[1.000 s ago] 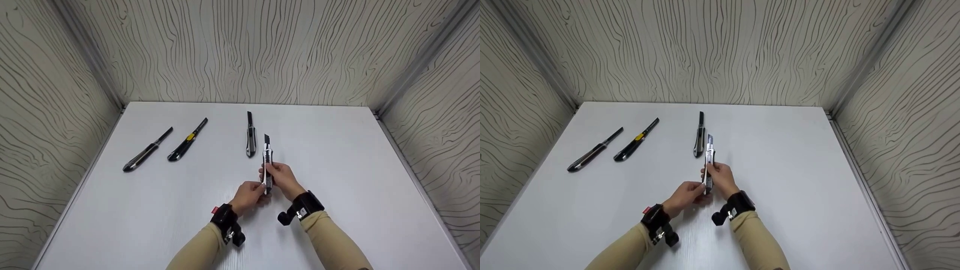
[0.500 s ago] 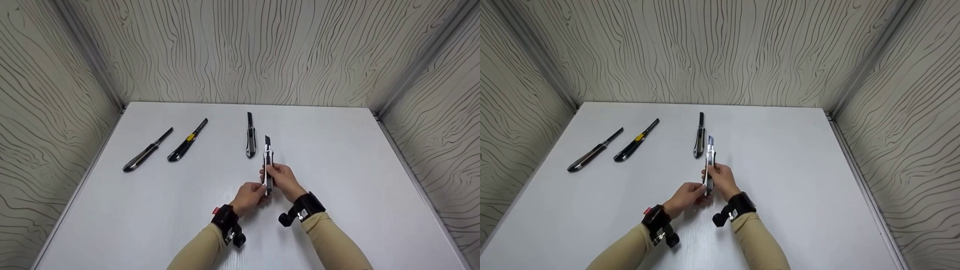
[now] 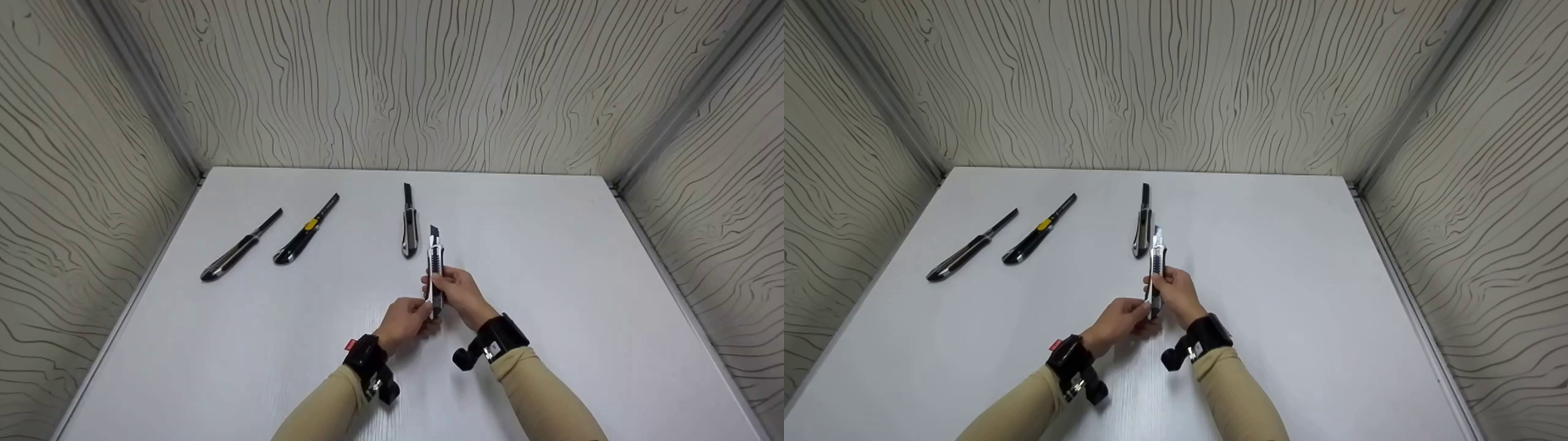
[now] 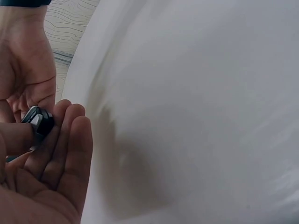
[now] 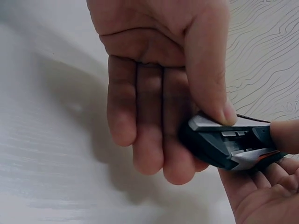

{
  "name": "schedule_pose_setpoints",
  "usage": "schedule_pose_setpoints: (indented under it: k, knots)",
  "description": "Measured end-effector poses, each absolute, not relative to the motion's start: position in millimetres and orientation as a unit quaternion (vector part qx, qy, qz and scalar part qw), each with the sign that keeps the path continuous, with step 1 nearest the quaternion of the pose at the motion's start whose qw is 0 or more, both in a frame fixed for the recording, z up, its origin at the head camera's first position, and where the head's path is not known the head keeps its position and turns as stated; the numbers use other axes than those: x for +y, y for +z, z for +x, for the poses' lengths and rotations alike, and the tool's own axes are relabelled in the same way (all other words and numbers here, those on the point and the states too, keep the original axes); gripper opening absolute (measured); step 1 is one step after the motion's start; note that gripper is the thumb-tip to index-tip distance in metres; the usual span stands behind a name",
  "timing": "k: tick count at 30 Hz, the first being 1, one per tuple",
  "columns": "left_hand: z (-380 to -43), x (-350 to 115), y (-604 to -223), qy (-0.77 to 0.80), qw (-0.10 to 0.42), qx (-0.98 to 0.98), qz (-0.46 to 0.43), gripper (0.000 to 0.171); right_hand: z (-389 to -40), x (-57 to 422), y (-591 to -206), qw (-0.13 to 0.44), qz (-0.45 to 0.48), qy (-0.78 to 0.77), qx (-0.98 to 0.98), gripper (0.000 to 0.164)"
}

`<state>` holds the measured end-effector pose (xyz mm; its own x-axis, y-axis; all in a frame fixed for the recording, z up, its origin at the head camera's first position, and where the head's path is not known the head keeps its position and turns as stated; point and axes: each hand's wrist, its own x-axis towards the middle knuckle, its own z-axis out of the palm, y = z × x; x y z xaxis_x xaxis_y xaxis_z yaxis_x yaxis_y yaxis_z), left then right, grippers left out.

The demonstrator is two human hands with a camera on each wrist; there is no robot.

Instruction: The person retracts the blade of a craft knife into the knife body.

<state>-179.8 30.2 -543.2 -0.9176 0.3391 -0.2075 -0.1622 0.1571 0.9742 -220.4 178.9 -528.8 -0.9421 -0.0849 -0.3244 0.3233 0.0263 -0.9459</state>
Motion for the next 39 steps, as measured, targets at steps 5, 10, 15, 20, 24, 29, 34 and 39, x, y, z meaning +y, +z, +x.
schedule_pose_setpoints:
  k: [5, 10, 15, 20, 24, 29, 34, 39]
  knots:
    - [-179.7, 30.8, -543.6, 0.644, 0.192, 0.739, 0.057, 0.031, -220.7, 179.1, -530.0, 0.146, 0.084, -0.693, 0.701, 0.030]
    - [-179.6, 30.8, -544.5, 0.639, 0.188, 0.744, 0.058, 0.031, -220.4, 179.5, -529.7, 0.149, 0.080, -0.692, 0.702, 0.031]
    - [-180.8, 30.0, -545.1, 0.643, 0.195, 0.738, 0.056, 0.031, -219.3, 180.5, -528.6, 0.152, 0.074, -0.691, 0.703, 0.035]
    - [-180.8, 31.6, -546.1, 0.656, 0.200, 0.726, 0.054, 0.032, -218.7, 182.3, -528.3, 0.160, 0.055, -0.689, 0.705, 0.037]
    - [-176.2, 33.0, -538.0, 0.657, 0.195, 0.726, 0.052, 0.032, -219.0, 184.2, -528.2, 0.169, 0.041, -0.688, 0.705, 0.038]
    - [-179.8, 33.6, -547.1, 0.660, 0.206, 0.722, 0.040, 0.031, -219.2, 184.4, -528.5, 0.169, 0.041, -0.691, 0.702, 0.038]
    - [-179.9, 32.4, -546.7, 0.658, 0.211, 0.722, 0.036, 0.030, -218.9, 184.5, -528.9, 0.170, 0.039, -0.694, 0.699, 0.038]
    - [-178.7, 33.8, -547.9, 0.660, 0.198, 0.723, 0.037, 0.032, -220.2, 182.8, -527.0, 0.162, 0.047, -0.692, 0.701, 0.037]
